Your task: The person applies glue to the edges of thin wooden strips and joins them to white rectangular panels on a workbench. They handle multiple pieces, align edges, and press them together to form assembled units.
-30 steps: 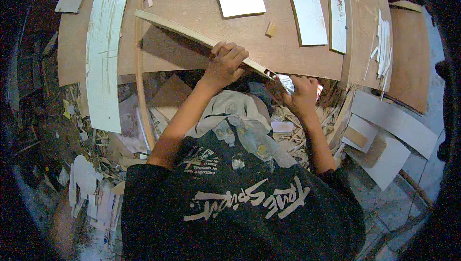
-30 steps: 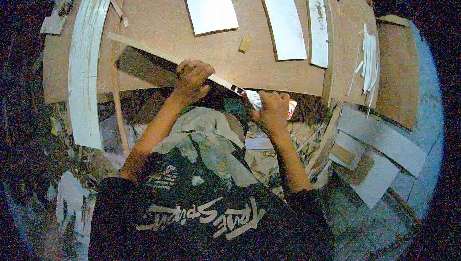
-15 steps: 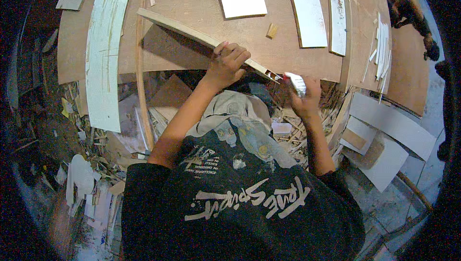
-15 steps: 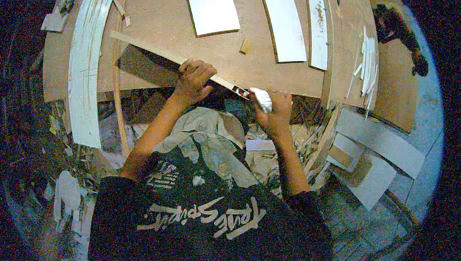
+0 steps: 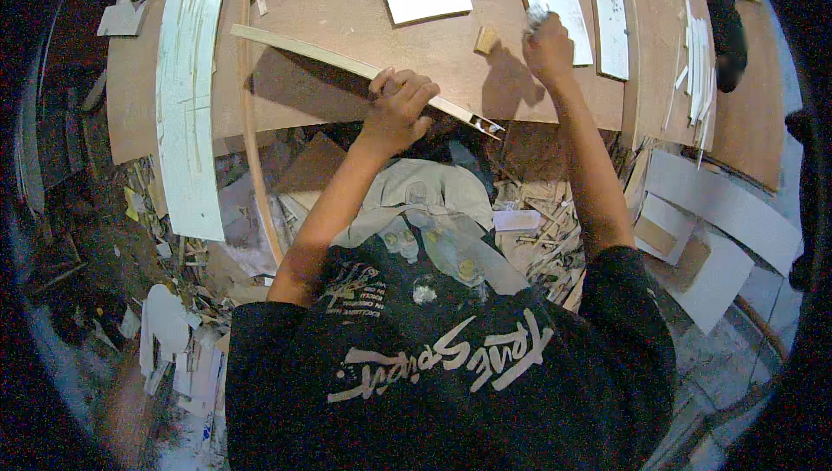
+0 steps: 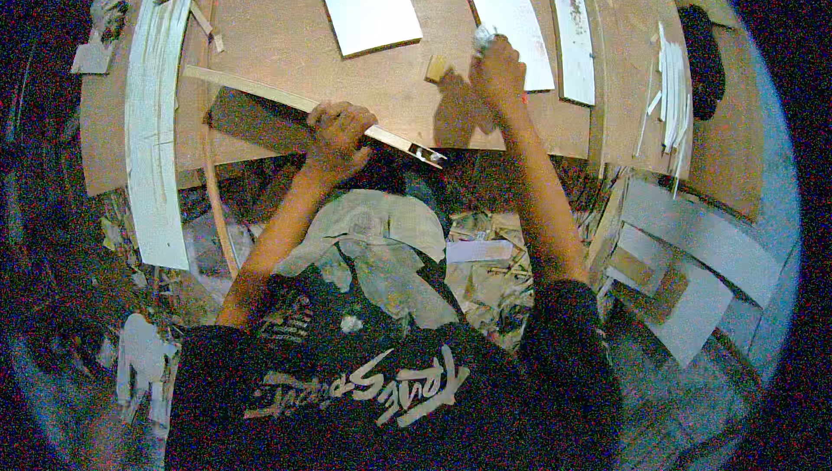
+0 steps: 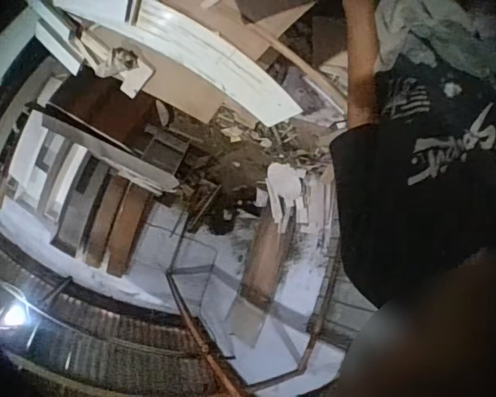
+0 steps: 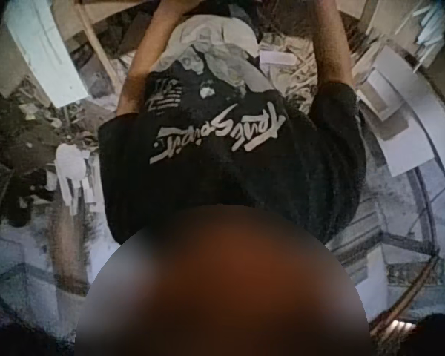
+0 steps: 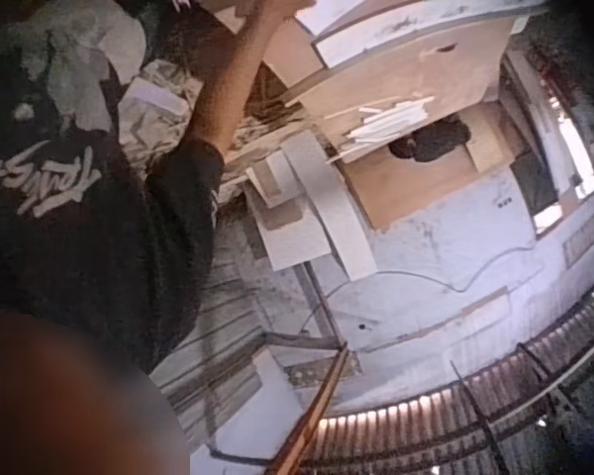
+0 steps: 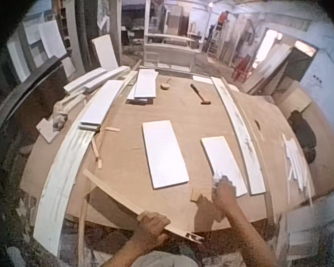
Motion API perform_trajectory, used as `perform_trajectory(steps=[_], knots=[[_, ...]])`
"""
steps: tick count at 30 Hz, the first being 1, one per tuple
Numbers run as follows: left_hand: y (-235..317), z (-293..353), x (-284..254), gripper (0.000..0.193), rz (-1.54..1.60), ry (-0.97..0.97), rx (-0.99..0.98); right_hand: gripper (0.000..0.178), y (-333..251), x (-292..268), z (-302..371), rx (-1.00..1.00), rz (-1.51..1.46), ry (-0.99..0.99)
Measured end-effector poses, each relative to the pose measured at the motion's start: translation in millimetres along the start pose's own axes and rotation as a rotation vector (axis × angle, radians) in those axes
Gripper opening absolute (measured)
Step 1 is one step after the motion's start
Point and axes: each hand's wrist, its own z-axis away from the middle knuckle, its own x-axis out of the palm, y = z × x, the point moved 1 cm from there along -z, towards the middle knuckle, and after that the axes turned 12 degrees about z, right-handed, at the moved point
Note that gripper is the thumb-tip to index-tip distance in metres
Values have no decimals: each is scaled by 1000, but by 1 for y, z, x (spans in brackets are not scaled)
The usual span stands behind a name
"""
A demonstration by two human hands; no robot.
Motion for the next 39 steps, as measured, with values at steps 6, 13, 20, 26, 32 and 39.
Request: perform_trajectory(steps=[6, 13, 20, 26, 32, 39], knots=[[0, -1, 0, 55, -38, -19, -50, 53, -38, 23, -6, 54, -207, 16], [5, -2, -3, 54, -63, 16, -21, 58, -49, 13, 22, -93, -224, 245], [5, -3, -1, 51, -86, 18, -32, 39, -67, 12, 48, -191, -189, 65], [1, 0, 3, 50, -100, 30, -15, 26, -83, 18, 45, -110, -81, -51], [2, 6, 3, 51, -117, 44, -14, 31, -75, 32, 41, -55, 0, -106], [-1, 1, 2, 54, -72, 12, -18, 38, -57, 26, 56, -179, -326, -101]])
